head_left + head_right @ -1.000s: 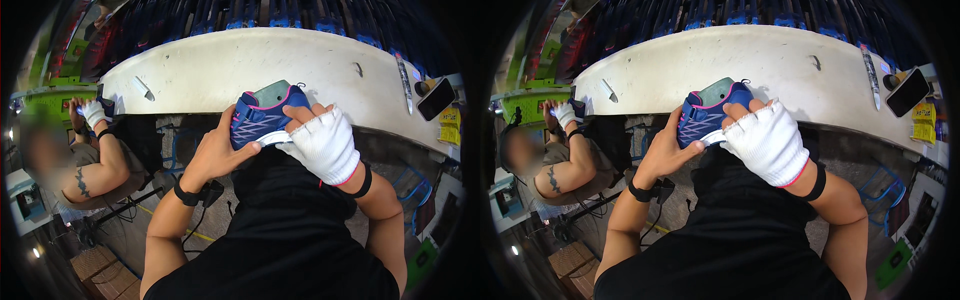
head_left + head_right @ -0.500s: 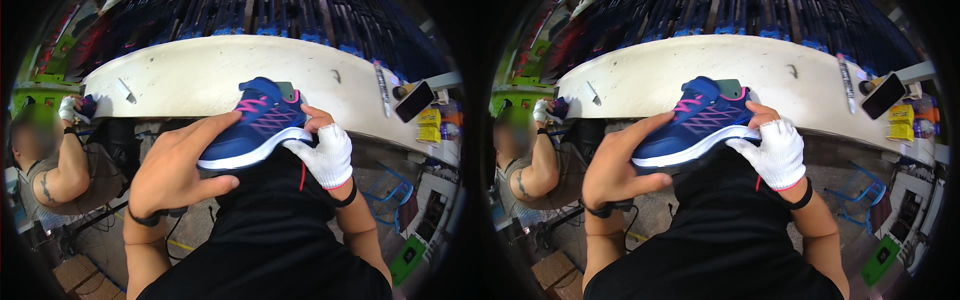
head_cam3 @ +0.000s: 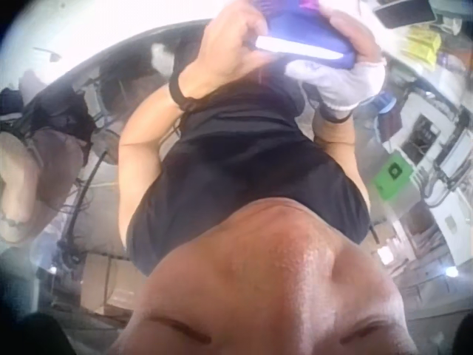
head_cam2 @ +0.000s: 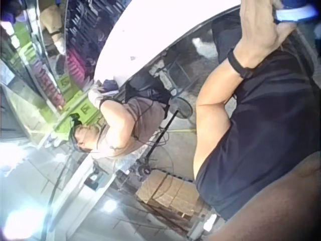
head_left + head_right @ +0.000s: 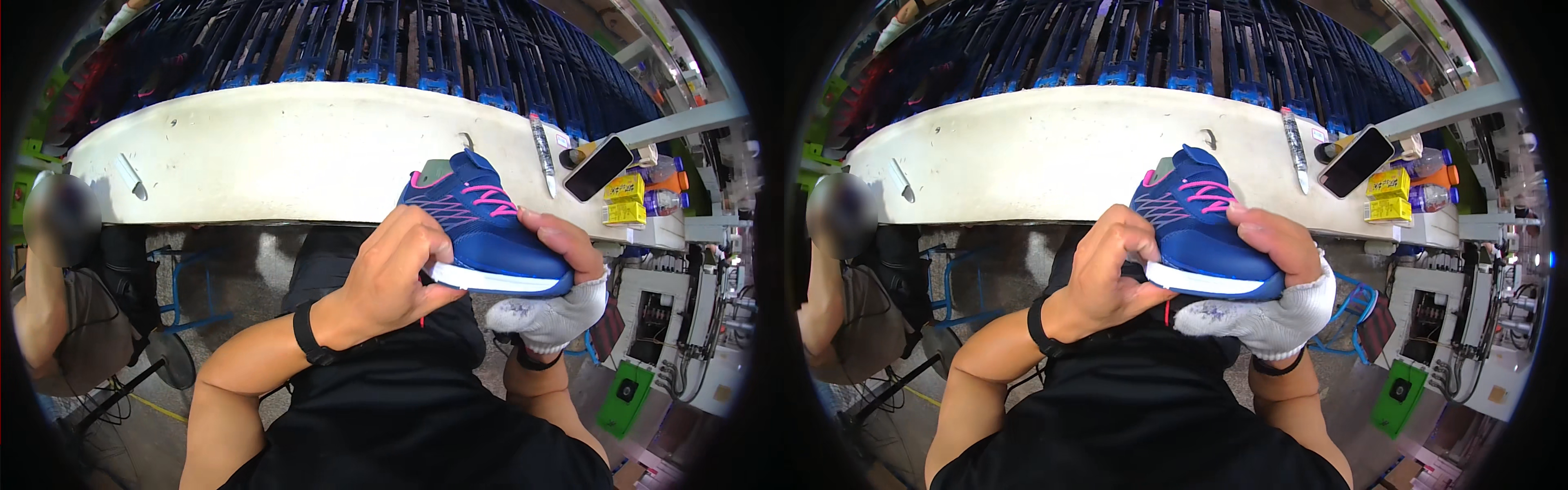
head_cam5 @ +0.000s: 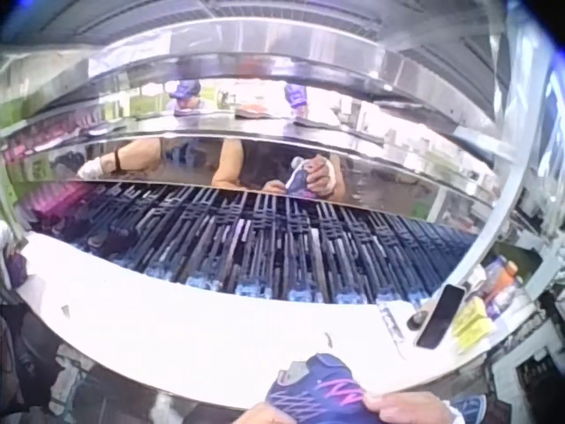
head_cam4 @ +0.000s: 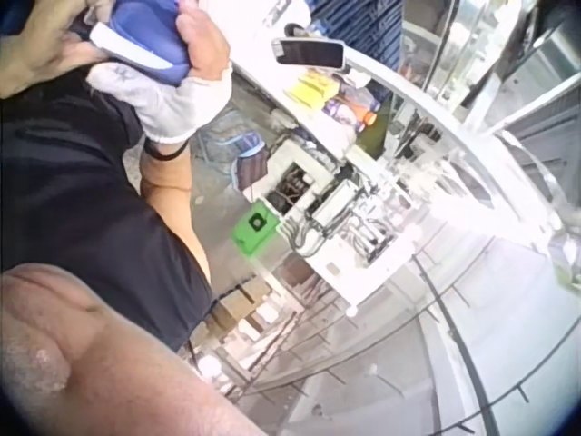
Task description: Inspecting, cleaning, and finishing blue athletic shoes at a factory workstation.
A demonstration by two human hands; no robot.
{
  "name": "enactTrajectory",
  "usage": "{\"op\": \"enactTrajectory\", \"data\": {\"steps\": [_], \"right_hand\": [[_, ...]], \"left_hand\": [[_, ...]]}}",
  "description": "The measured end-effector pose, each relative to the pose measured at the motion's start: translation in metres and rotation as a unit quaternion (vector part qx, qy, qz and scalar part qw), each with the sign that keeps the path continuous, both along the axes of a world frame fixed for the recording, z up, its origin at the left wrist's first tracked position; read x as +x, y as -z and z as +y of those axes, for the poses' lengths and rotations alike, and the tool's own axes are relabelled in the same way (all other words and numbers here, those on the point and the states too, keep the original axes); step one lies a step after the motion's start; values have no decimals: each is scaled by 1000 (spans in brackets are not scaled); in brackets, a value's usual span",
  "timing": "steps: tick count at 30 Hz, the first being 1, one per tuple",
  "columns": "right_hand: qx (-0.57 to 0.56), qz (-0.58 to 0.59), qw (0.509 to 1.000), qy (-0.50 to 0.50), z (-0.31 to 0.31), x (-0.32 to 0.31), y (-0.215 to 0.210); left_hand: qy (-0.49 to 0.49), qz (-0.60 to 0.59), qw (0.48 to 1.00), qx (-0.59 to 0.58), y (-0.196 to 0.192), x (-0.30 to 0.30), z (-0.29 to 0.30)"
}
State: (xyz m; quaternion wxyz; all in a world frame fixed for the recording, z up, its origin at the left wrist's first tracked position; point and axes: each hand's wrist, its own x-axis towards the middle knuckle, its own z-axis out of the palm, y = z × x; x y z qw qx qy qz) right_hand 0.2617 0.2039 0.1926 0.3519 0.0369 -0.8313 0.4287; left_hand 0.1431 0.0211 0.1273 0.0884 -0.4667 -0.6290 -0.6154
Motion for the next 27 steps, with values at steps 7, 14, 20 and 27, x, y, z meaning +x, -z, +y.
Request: {"op": "enactTrajectory", "data": {"steps": [7, 14, 20, 27], "right_hand": [[50, -20, 999, -7, -2, -1, -6], [67, -29, 990, -118, 7, -13, -17], [45, 14, 994, -97, 8, -12, -4], [-39, 11, 985, -167, 23, -20, 3]], "left_hand": [[1, 9, 1000, 22, -13, 12, -4], [52, 91, 994, 30, -11, -14, -10], [84, 49, 995, -6, -16, -30, -2], [125, -3, 988, -86, -12, -37, 4]]}}
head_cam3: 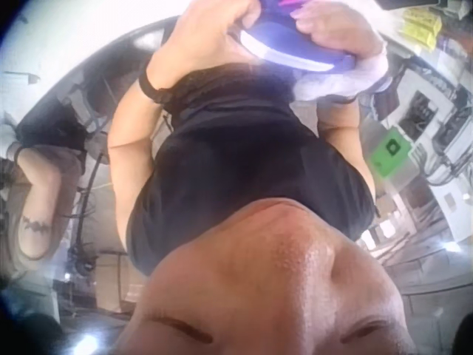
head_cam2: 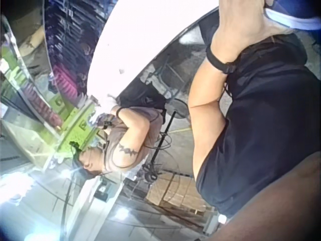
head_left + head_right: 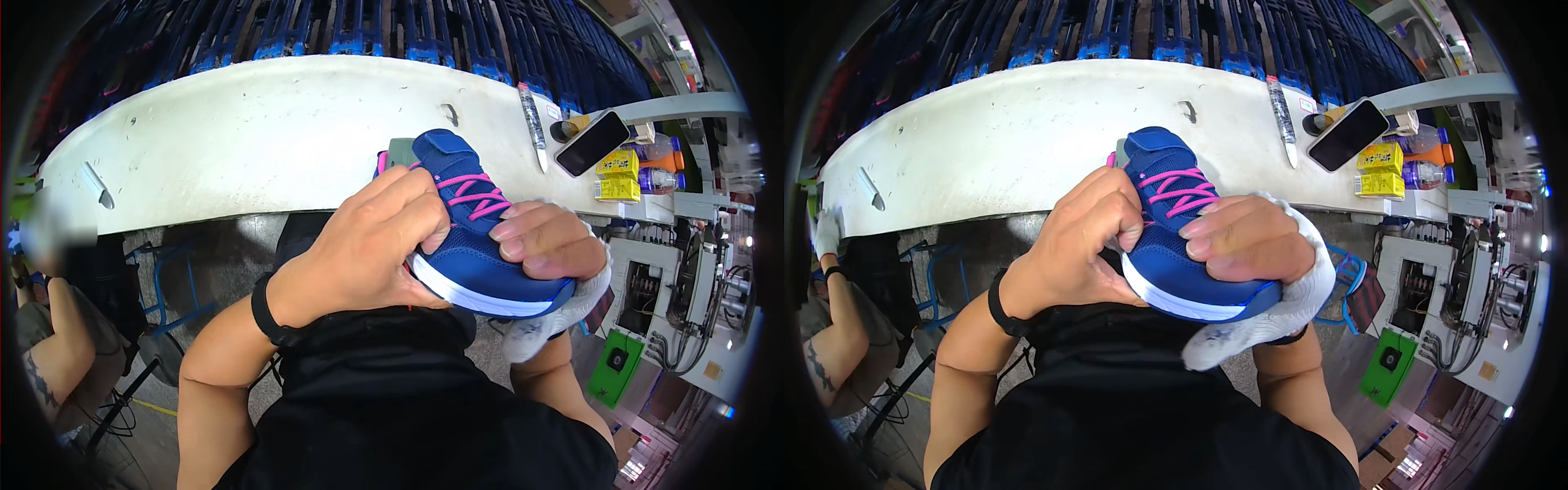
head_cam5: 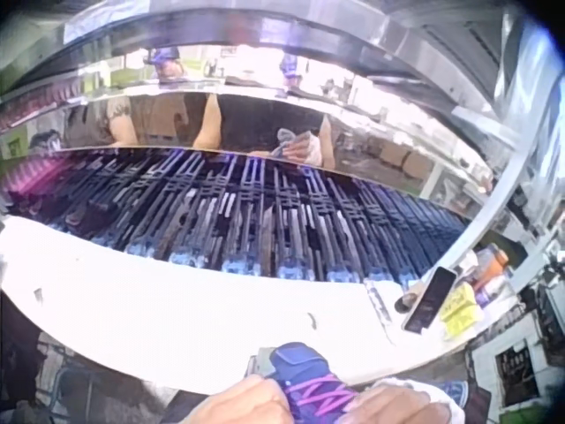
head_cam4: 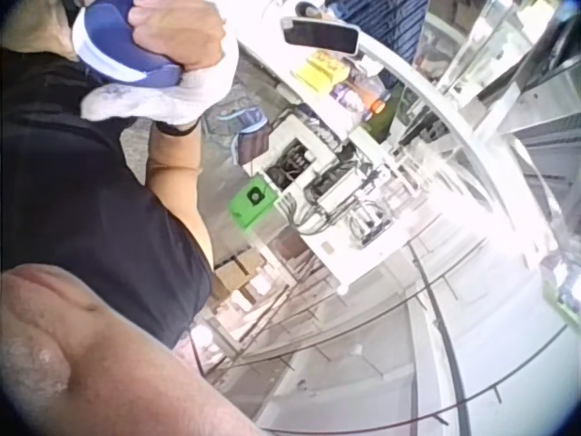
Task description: Inspecting, cleaning, and finishing blue athletic shoes at a factory workstation.
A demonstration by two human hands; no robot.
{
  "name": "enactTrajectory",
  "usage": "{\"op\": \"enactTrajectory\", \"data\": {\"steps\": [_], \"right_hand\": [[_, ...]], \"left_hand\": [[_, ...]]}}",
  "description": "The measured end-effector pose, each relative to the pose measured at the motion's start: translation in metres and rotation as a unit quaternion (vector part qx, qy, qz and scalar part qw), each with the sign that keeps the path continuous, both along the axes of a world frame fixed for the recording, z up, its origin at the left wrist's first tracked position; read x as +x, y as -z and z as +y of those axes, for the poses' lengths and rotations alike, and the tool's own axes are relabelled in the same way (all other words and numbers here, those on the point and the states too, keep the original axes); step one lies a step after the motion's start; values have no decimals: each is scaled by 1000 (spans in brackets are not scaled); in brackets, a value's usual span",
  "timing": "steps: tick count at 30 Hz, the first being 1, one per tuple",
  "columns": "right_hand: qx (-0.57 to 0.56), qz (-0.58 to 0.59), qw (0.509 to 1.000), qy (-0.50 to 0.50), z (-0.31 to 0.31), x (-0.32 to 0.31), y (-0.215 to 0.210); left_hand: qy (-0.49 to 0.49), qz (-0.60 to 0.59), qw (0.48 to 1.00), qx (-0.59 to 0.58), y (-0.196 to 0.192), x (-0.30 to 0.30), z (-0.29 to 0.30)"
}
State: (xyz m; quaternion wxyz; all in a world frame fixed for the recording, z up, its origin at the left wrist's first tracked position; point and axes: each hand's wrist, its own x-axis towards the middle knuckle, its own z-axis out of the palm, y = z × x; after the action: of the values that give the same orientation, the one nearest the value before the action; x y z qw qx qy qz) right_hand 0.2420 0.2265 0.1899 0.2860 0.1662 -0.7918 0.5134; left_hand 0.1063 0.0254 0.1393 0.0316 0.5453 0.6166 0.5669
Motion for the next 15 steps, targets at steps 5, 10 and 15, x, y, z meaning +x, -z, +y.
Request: {"op": "enactTrajectory", "data": {"steps": [5, 10, 15], "right_hand": [[-65, 35, 997, -10, -7, 1, 7], [-197, 75, 974, 80, 9, 6, 29], [-550, -22, 834, 24, 4, -30, 54]], "left_hand": [[15, -63, 996, -61, 7, -18, -21], [-183, 181, 942, -217, 34, -35, -57], [-85, 267, 959, -36, -19, -57, -93]]}}
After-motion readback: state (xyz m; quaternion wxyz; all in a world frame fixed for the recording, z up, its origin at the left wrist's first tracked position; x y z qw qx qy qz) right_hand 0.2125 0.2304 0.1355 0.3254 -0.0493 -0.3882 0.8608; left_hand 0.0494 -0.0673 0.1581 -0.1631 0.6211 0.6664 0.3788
